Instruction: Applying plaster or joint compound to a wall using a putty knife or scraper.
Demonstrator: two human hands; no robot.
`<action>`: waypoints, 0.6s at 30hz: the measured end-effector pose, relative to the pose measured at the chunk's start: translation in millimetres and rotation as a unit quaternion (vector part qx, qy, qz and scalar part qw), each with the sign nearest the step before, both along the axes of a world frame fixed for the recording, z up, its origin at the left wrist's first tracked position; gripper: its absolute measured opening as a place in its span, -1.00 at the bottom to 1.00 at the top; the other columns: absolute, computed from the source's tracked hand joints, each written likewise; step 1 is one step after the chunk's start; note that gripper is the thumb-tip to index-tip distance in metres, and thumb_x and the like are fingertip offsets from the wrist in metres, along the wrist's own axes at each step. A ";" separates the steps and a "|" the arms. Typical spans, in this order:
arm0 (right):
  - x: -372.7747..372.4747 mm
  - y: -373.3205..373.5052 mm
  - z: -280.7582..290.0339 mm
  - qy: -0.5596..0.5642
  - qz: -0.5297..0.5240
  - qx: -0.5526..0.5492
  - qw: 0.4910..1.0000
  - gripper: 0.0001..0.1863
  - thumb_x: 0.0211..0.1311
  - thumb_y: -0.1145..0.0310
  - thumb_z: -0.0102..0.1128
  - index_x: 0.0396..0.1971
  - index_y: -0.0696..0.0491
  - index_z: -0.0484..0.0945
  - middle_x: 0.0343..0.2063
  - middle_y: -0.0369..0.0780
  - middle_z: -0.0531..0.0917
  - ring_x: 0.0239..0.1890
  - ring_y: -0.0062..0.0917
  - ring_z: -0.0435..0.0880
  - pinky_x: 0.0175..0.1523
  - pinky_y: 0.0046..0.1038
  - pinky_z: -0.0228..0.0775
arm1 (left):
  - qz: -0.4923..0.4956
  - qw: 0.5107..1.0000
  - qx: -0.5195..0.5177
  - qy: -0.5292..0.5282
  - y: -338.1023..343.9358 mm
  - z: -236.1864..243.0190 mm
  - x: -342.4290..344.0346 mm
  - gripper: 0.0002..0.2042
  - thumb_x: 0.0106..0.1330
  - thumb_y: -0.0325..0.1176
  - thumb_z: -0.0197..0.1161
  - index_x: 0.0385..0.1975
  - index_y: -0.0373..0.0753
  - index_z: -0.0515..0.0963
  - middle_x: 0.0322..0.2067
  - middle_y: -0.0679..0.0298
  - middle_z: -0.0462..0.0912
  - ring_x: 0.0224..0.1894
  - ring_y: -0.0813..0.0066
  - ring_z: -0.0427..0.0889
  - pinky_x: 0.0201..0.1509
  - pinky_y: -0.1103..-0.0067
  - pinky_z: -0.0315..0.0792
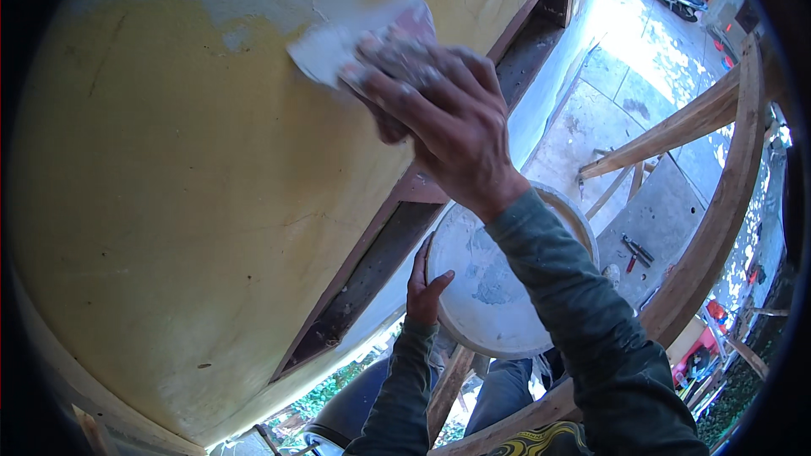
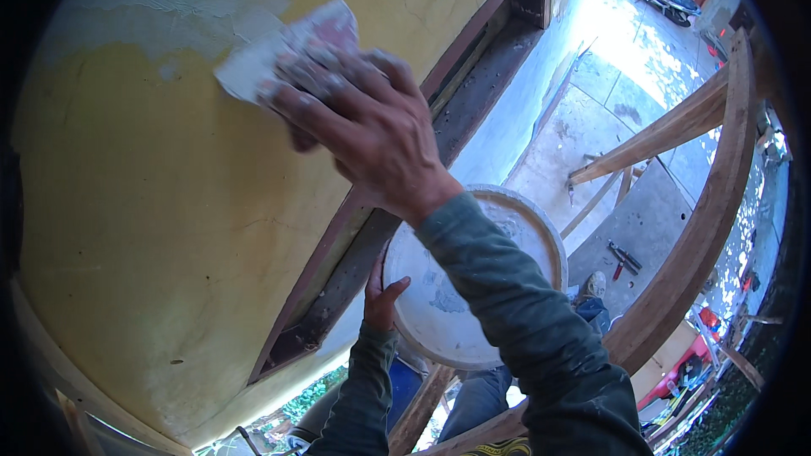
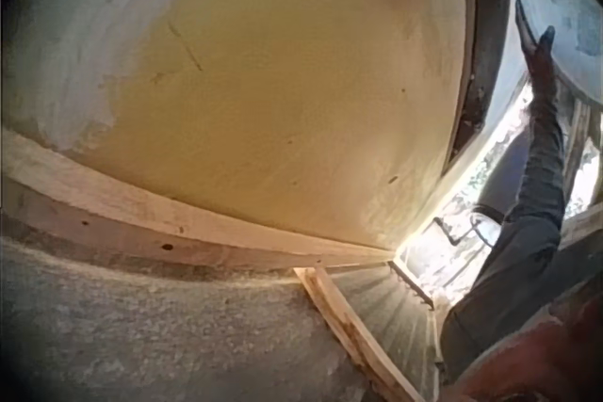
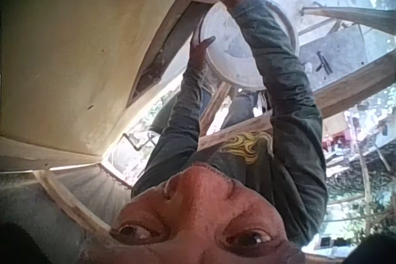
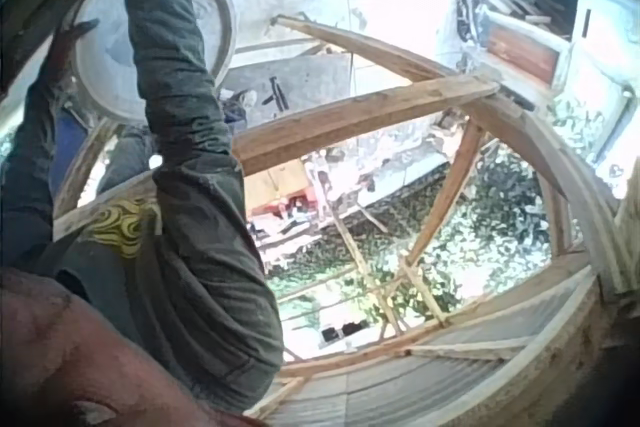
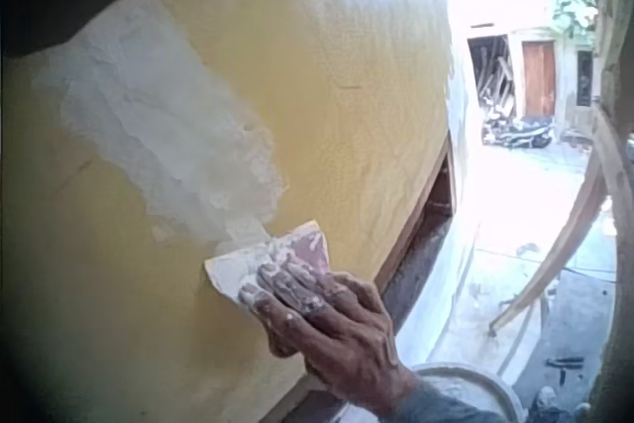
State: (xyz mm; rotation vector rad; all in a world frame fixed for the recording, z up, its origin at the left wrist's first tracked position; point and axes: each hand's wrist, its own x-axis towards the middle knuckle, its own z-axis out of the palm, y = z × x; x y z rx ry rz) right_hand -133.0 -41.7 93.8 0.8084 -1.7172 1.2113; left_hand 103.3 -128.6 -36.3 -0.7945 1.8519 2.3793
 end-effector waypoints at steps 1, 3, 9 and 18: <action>2.8 7.7 -18.5 -0.005 0.003 0.038 0.999 -0.60 0.14 0.26 0.39 0.03 -0.24 0.63 0.04 -0.40 0.72 0.12 -0.50 0.66 0.25 -0.31 0.31 | 0.000 1.000 0.003 0.003 0.3 -4.7 0.8 -0.19 0.15 -0.45 0.25 0.46 -0.39 0.08 0.36 0.03 0.29 0.39 0.23 0.30 0.49 0.36 0.16; 8.5 30.8 -45.3 -0.006 0.007 0.076 0.997 -0.61 0.14 0.25 0.40 0.02 -0.25 0.63 0.05 -0.41 0.72 0.14 -0.51 0.65 0.30 -0.31 0.30 | -0.009 1.000 -0.007 0.001 -2.9 -13.9 2.0 -0.19 0.15 -0.46 0.25 0.46 -0.39 0.09 0.36 0.03 0.29 0.40 0.22 0.29 0.49 0.36 0.15; -23.8 61.1 13.9 0.102 -0.015 0.084 0.991 -0.69 0.30 0.24 0.30 0.03 -0.16 0.67 0.06 -0.35 0.72 0.17 -0.48 0.65 0.28 -0.27 0.37 | -0.009 1.000 0.001 0.022 5.8 -7.3 -2.0 -0.21 0.16 -0.51 0.22 0.46 -0.38 0.09 0.37 0.02 0.28 0.41 0.21 0.28 0.50 0.36 0.14; -30.4 28.3 -9.2 0.104 0.012 0.133 0.986 -0.50 0.10 0.16 0.39 0.12 -0.35 0.60 0.11 -0.41 0.67 0.25 -0.47 0.55 0.38 -0.22 0.26 | 0.005 1.000 -0.004 0.020 8.3 -6.0 -0.9 -0.20 0.15 -0.49 0.23 0.46 -0.38 0.10 0.37 0.02 0.28 0.40 0.22 0.29 0.50 0.36 0.14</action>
